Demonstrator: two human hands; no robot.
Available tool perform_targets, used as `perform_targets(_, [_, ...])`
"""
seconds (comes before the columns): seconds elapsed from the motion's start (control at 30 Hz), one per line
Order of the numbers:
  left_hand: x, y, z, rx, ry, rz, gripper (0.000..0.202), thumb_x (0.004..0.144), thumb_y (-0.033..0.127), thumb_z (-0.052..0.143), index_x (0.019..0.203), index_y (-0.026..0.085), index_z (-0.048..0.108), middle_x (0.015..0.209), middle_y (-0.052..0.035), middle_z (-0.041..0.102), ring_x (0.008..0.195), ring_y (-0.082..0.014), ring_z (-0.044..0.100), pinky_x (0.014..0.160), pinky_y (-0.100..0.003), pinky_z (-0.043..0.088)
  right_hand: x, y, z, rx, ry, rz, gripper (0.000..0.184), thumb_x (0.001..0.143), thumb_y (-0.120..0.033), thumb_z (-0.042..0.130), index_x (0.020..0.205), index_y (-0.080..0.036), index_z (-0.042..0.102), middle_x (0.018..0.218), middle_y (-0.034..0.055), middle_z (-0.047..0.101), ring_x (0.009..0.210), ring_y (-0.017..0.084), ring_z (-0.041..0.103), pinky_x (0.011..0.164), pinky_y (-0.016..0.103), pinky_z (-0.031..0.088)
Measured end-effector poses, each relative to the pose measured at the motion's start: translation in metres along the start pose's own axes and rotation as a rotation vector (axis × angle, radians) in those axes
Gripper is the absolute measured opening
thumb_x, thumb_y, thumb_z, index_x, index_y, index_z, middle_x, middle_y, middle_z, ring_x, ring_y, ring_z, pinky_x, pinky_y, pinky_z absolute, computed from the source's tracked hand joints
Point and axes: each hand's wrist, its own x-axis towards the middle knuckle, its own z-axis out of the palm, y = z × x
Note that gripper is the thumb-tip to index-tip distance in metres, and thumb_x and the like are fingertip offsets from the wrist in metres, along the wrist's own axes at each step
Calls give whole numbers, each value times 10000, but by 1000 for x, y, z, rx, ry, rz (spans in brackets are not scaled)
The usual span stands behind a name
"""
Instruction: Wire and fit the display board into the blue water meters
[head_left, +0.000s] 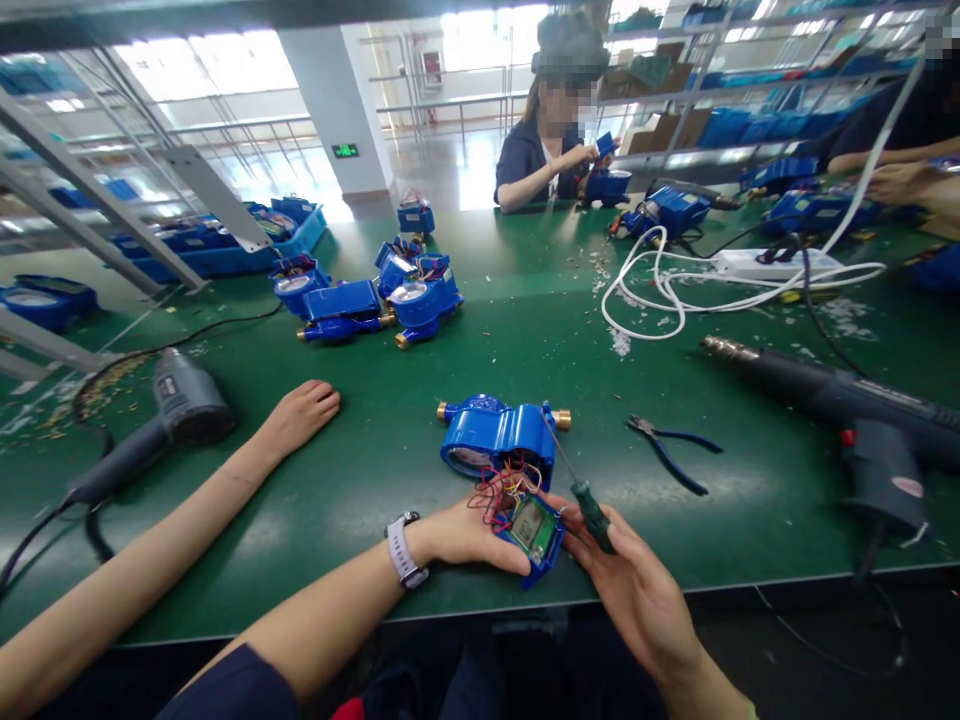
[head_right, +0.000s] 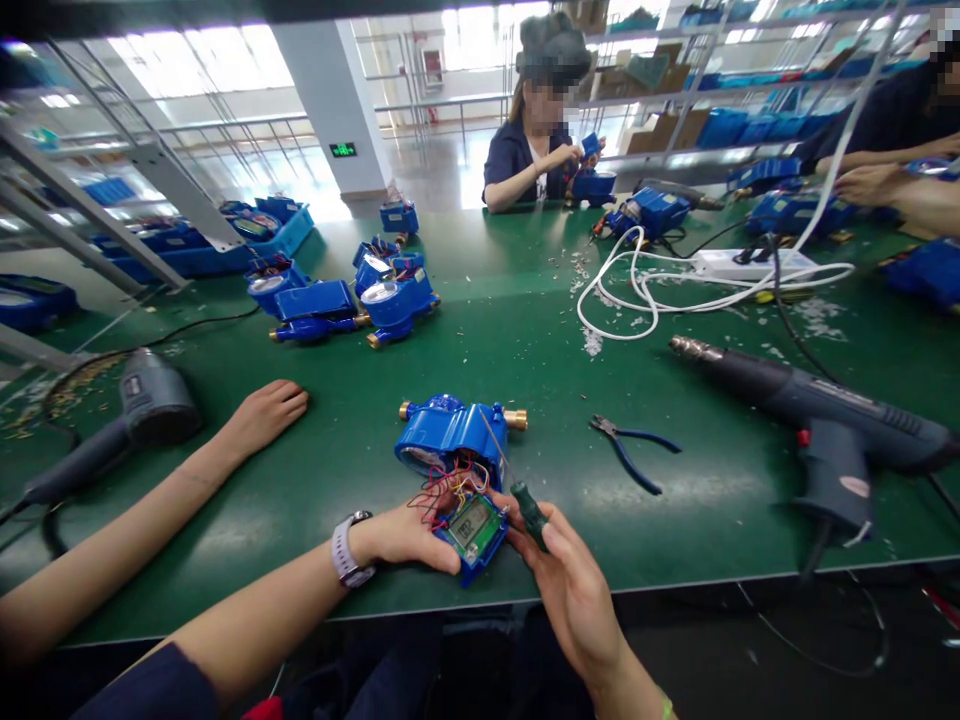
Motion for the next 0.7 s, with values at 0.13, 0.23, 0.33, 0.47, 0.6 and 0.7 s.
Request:
perform_targets(0.13, [-5, 8, 2, 248, 10, 73, 562, 785, 217, 755, 1296, 234, 521, 1201, -70, 685, 1081, -224, 680, 902, -373, 587, -7, -13, -5, -126, 59, -67, 220, 844, -378, 648, 997, -225, 690, 997, 63, 687, 1014, 227, 619, 950, 360, 457])
perform_targets(0.23, [-9, 15, -2, 502, 42, 89, 814, 657, 10, 801, 1353, 269, 466, 1274, -45, 652, 1169, -230, 635, 944, -372, 575, -15, -19, -12, -175, 124, -84, 246, 841, -390, 651, 1041, -250, 680, 749, 6, 630, 640, 137, 574, 654, 256, 487])
perform_targets(0.33, [-13, 18, -9, 562, 30, 56, 951, 587, 24, 844, 1398, 246, 400, 1419, -85, 528, 1308, -271, 516, 1069, -452, 477, -27, -23, -21, -366, 169, -113, 295, 863, -411, 629, 1099, -242, 685, 643, -12, 568, 537, 110, 477, 552, 223, 443])
perform_targets(0.47, [-16, 15, -15, 560, -49, 39, 890, 601, 71, 846, 1361, 248, 419, 1381, -72, 549, 1302, -260, 524, 1104, -461, 437, -44, -36, -26, -862, 158, -173, 252, 839, -420, 672, 1001, -236, 733, 692, 23, 660, 578, 154, 598, 533, 224, 497])
perform_targets(0.6, [-18, 9, -16, 587, -70, 106, 919, 613, 132, 844, 1385, 282, 369, 1384, -57, 545, 1297, -265, 530, 1090, -460, 453, -54, -52, -20, -1175, 100, -392, 182, 814, -425, 705, 940, -299, 746, 824, 4, 739, 657, 180, 700, 554, 185, 550])
perform_targets(0.7, [-20, 6, -15, 543, -103, 76, 856, 686, 175, 796, 1404, 260, 339, 1411, -75, 517, 1300, -251, 526, 1093, -443, 458, -58, -55, -17, -1282, 33, -517, 197, 846, -434, 682, 994, -311, 727, 884, 7, 742, 702, 195, 714, 609, 210, 588])
